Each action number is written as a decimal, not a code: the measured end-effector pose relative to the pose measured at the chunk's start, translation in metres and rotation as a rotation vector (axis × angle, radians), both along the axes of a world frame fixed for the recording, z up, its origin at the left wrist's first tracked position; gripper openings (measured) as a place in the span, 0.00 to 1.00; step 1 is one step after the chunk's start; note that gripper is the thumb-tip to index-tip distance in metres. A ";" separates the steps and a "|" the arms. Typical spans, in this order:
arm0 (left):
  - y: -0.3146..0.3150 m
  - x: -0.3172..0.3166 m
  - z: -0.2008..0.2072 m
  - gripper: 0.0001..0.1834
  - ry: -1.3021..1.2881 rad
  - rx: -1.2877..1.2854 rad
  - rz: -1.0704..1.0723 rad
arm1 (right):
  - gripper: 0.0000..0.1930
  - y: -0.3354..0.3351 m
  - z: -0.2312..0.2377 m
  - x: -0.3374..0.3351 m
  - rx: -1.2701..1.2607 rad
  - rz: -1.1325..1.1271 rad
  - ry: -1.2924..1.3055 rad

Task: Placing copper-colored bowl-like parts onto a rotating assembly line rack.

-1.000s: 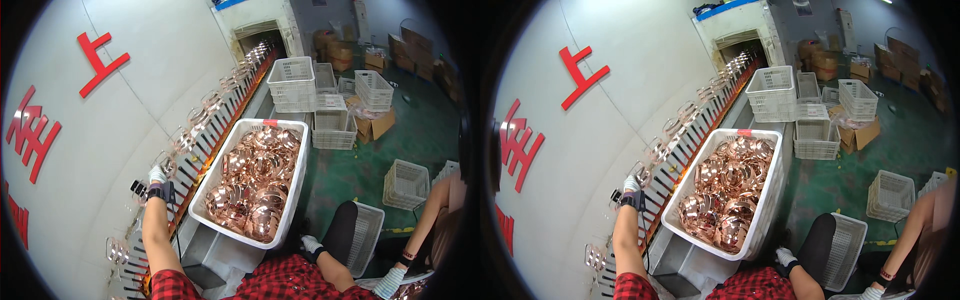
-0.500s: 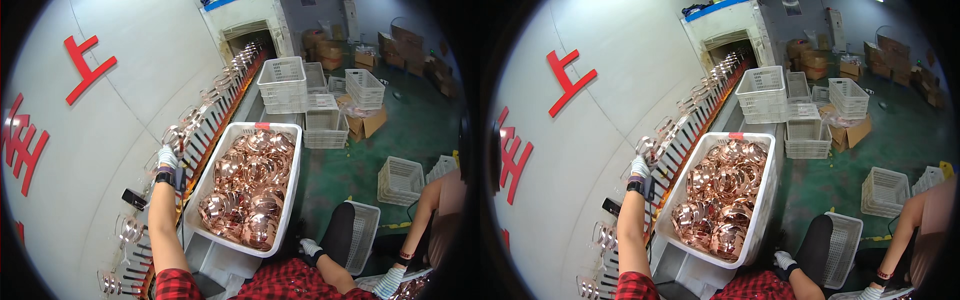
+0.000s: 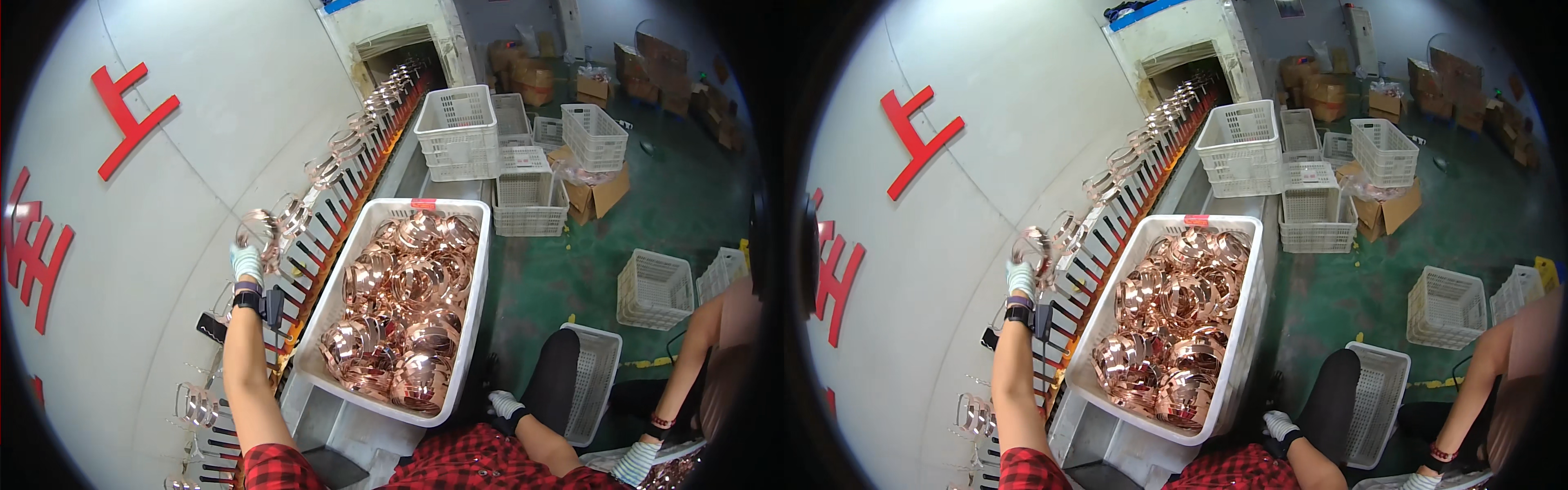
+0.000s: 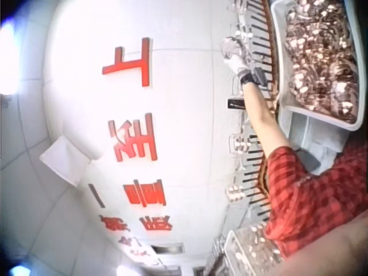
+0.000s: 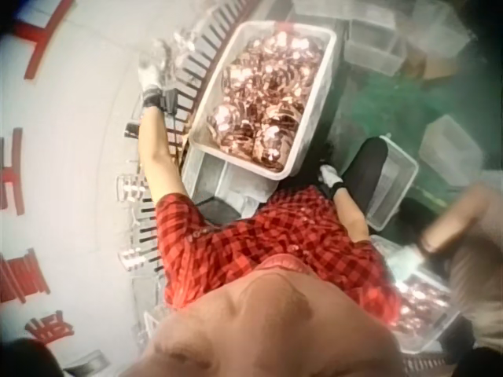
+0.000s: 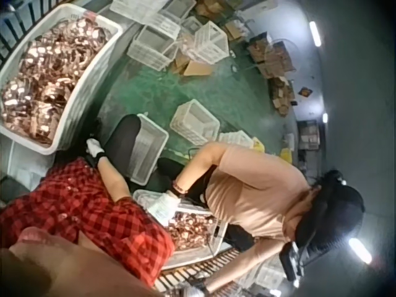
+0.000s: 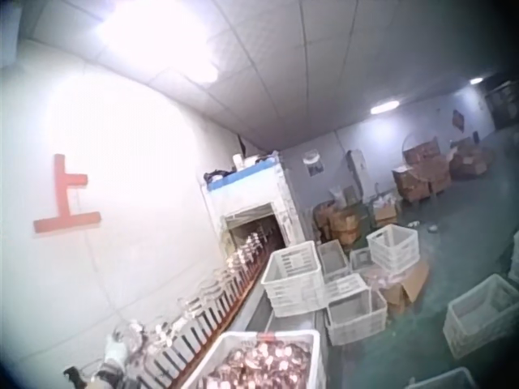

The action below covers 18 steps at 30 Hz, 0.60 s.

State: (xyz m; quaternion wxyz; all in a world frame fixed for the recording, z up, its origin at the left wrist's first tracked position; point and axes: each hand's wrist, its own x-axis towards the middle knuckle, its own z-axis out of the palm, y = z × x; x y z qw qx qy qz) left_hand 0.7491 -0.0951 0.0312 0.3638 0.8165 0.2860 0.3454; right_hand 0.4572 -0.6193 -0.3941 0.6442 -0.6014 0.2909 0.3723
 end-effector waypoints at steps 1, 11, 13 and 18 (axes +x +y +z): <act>0.010 -0.025 0.029 0.22 -0.051 0.449 -0.032 | 0.16 0.010 0.000 0.004 0.038 0.042 0.008; -0.103 -0.026 0.084 0.09 -0.030 -0.299 -0.341 | 0.14 0.016 0.009 0.003 0.090 -0.033 -0.038; -0.060 -0.002 0.056 0.11 -0.103 -0.416 -0.388 | 0.14 0.015 0.016 0.002 0.114 -0.042 -0.042; -0.032 0.027 0.033 0.21 -0.049 -0.570 -0.259 | 0.13 0.007 0.012 -0.005 0.054 -0.039 -0.043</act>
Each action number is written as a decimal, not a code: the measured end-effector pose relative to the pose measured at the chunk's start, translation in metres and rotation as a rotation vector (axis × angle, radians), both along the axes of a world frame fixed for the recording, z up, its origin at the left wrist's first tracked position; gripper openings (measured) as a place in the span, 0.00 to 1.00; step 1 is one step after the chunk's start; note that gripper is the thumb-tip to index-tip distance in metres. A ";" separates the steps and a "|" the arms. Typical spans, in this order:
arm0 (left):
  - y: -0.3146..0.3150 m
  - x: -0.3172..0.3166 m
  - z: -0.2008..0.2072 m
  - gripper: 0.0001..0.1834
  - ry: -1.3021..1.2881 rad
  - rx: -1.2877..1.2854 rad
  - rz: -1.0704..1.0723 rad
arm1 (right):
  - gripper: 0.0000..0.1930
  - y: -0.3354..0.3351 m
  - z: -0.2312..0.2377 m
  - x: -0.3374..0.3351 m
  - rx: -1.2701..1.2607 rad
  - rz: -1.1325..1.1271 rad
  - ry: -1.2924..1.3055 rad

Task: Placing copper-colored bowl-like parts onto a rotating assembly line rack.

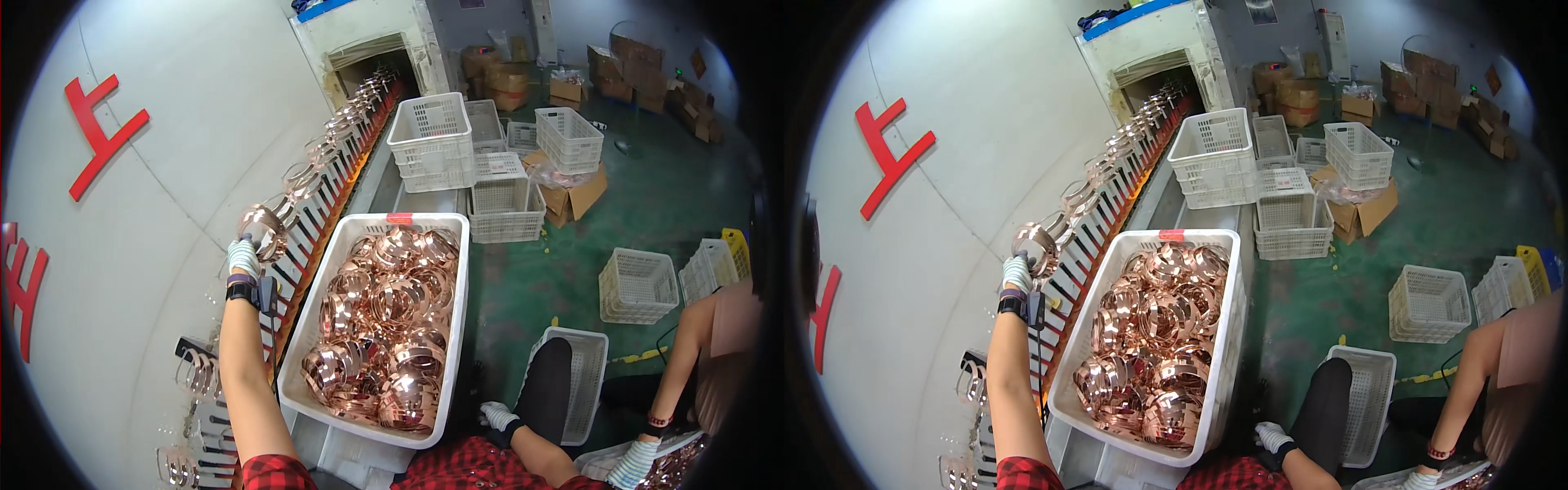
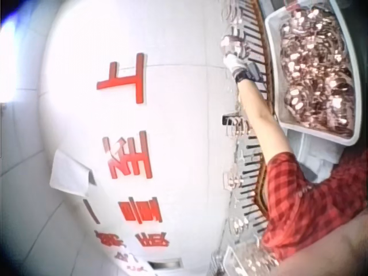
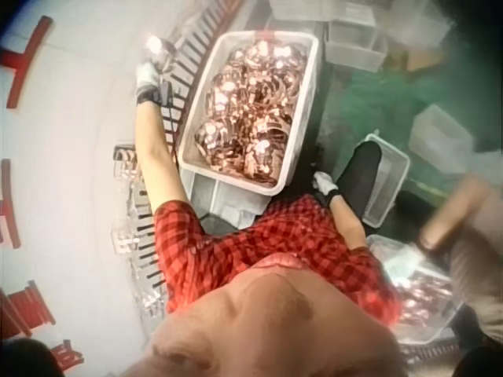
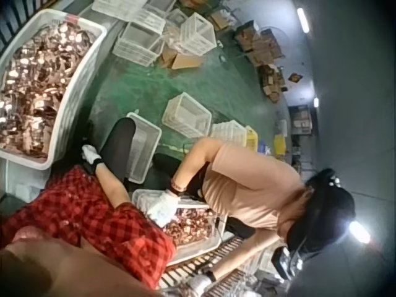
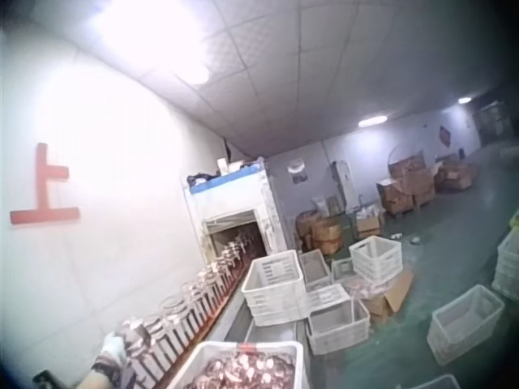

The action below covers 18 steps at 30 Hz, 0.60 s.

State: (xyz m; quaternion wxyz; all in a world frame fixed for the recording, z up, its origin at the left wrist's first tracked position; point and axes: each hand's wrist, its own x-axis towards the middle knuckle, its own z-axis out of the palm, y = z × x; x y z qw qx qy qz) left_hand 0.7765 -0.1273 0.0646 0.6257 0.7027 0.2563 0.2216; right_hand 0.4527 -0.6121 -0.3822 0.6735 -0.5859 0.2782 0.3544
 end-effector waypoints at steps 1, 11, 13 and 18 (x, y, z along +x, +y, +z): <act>0.012 0.006 -0.006 0.21 0.023 -0.012 0.013 | 0.13 0.000 -0.001 -0.001 -0.008 0.001 -0.001; 0.076 0.043 -0.035 0.25 0.066 -0.636 -0.373 | 0.12 0.004 -0.006 -0.004 -0.024 0.042 -0.016; 0.047 0.029 -0.031 0.24 -0.003 -0.591 -0.274 | 0.13 0.003 -0.008 -0.003 -0.019 -0.084 0.061; 0.028 0.006 -0.018 0.26 0.081 -0.750 -0.206 | 0.13 0.001 0.003 0.001 -0.038 -0.069 0.022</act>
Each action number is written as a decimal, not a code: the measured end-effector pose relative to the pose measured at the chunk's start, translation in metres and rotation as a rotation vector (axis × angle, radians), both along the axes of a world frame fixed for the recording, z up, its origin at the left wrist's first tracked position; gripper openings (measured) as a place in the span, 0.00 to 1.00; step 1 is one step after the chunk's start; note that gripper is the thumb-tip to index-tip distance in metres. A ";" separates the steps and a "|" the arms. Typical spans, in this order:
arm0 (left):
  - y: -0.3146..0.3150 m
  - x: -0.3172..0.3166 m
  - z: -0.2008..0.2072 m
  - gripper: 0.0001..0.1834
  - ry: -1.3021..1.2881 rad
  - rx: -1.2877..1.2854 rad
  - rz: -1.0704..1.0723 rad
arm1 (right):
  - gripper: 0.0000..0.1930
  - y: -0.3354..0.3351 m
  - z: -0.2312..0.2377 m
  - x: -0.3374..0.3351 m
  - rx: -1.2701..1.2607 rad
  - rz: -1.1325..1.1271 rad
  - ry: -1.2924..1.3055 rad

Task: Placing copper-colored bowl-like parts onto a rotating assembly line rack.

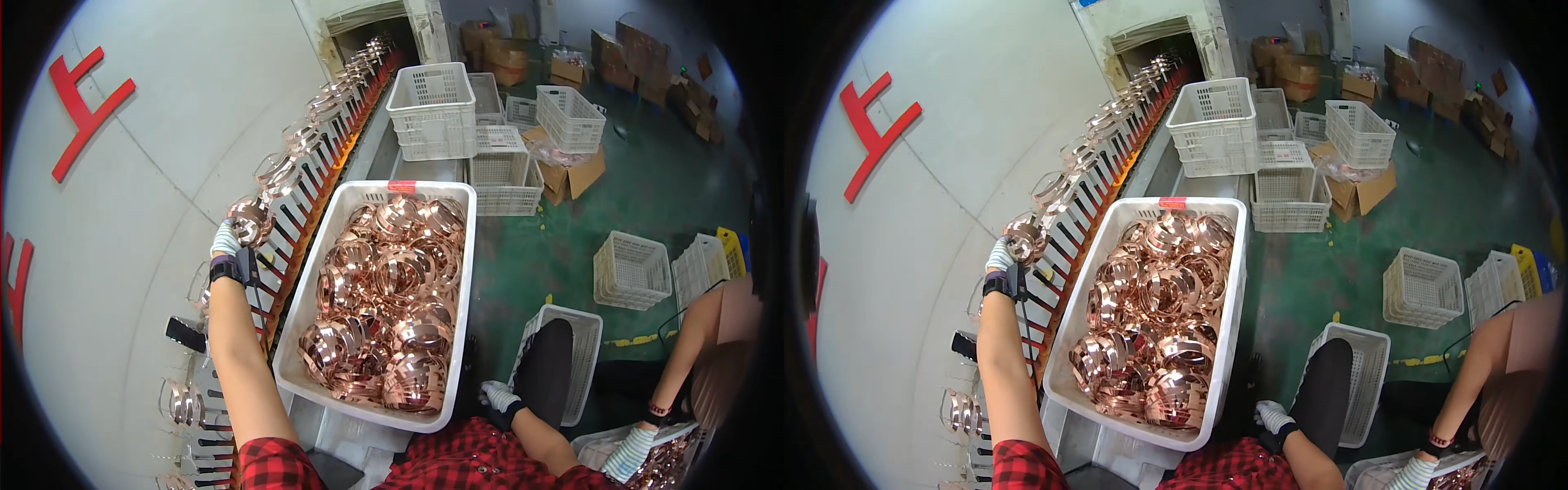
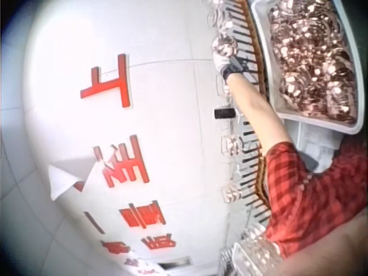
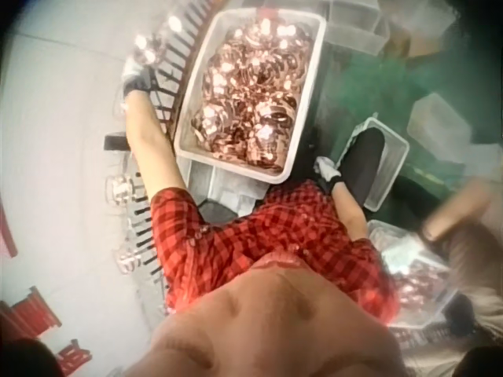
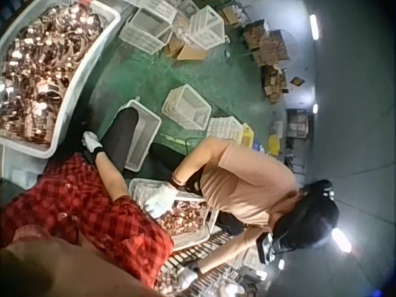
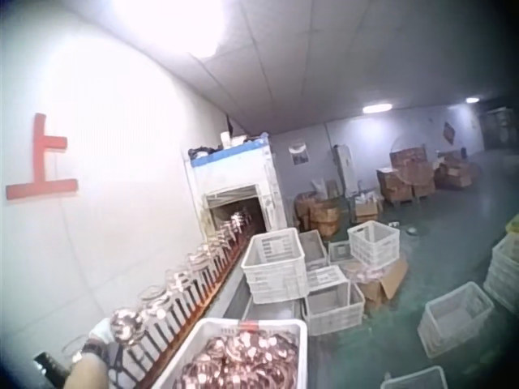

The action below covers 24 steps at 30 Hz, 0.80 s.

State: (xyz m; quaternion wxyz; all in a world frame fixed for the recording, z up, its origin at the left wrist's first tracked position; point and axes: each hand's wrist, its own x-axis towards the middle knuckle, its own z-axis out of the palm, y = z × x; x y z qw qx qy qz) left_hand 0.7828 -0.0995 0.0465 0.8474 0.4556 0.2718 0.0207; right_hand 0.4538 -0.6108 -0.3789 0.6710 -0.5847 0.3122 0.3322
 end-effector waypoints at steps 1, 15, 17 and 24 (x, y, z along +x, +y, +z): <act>0.016 -0.008 -0.001 0.27 -0.013 0.000 0.022 | 0.13 0.001 0.002 0.001 0.045 0.001 -0.008; -0.170 -0.081 0.112 0.22 -0.503 0.749 -0.241 | 0.12 0.002 0.011 0.001 0.037 0.034 -0.068; -0.211 -0.091 0.101 0.15 -0.571 0.523 -0.606 | 0.11 0.000 0.014 -0.001 0.073 0.029 -0.076; -0.245 -0.090 -0.068 0.25 -0.136 0.754 -0.819 | 0.12 0.003 0.025 0.003 0.134 -0.008 -0.081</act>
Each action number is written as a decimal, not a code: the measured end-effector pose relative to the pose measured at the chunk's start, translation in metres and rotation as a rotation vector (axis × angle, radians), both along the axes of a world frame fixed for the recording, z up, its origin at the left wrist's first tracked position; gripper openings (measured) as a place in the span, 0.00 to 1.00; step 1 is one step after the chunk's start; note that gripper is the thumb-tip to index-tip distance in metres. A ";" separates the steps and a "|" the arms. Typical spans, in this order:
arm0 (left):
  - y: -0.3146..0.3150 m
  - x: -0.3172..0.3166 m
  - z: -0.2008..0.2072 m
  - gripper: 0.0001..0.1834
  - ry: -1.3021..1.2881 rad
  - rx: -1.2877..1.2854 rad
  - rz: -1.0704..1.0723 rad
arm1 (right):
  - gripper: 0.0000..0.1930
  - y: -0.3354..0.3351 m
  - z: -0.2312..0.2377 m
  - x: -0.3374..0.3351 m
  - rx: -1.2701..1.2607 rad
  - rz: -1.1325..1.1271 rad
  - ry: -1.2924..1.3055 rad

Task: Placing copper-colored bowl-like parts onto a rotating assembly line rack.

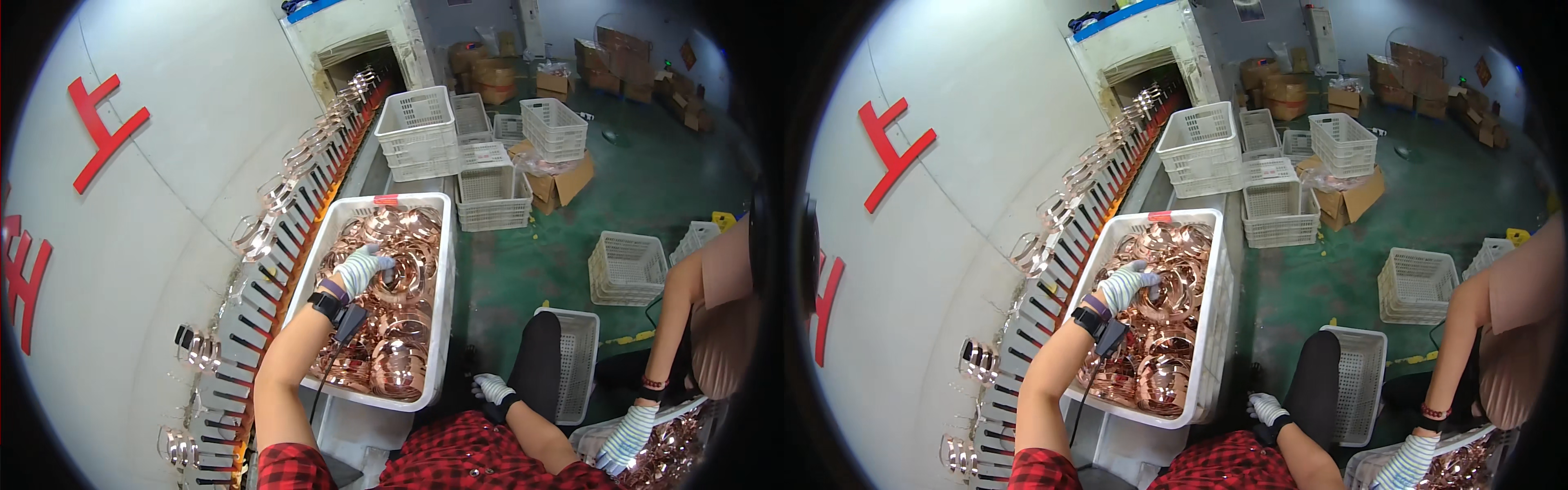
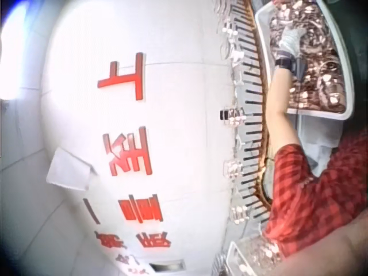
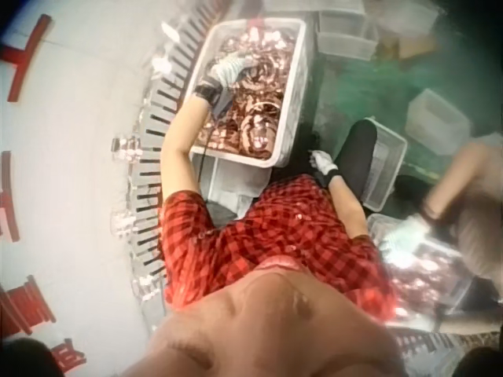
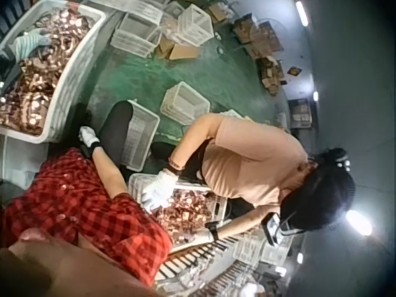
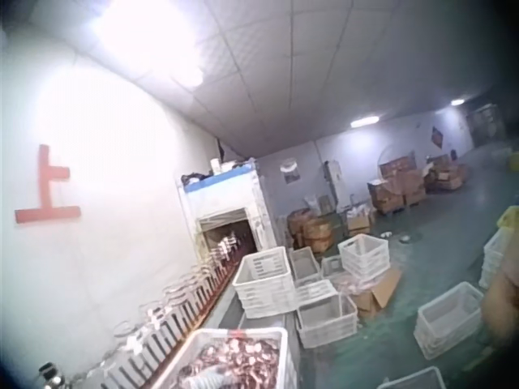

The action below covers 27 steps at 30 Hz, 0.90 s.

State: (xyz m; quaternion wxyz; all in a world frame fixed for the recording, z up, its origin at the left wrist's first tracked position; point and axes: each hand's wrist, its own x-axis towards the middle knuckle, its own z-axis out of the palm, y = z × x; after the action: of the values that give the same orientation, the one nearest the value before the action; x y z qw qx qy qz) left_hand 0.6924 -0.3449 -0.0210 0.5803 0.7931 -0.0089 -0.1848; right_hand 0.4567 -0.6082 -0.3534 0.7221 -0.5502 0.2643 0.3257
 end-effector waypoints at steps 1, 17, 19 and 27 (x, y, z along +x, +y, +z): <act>0.001 0.002 -0.001 0.30 0.030 0.015 0.051 | 0.12 -0.001 -0.002 0.000 -0.003 -0.008 0.001; -0.050 -0.072 -0.011 0.32 -0.753 0.700 -0.367 | 0.11 0.000 0.001 0.001 -0.029 0.003 0.014; -0.053 -0.076 -0.011 0.32 -0.611 0.916 -0.331 | 0.11 0.003 -0.001 0.000 -0.027 0.025 0.018; -0.060 -0.077 0.001 0.33 -0.993 0.990 -0.366 | 0.12 0.002 -0.020 0.004 -0.002 0.006 0.035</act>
State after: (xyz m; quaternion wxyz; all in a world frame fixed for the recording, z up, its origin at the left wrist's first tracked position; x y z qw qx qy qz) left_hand 0.6155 -0.4044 -0.0196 0.0402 0.9391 -0.3193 0.1205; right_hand 0.4607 -0.6066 -0.3732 0.7159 -0.5460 0.2752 0.3372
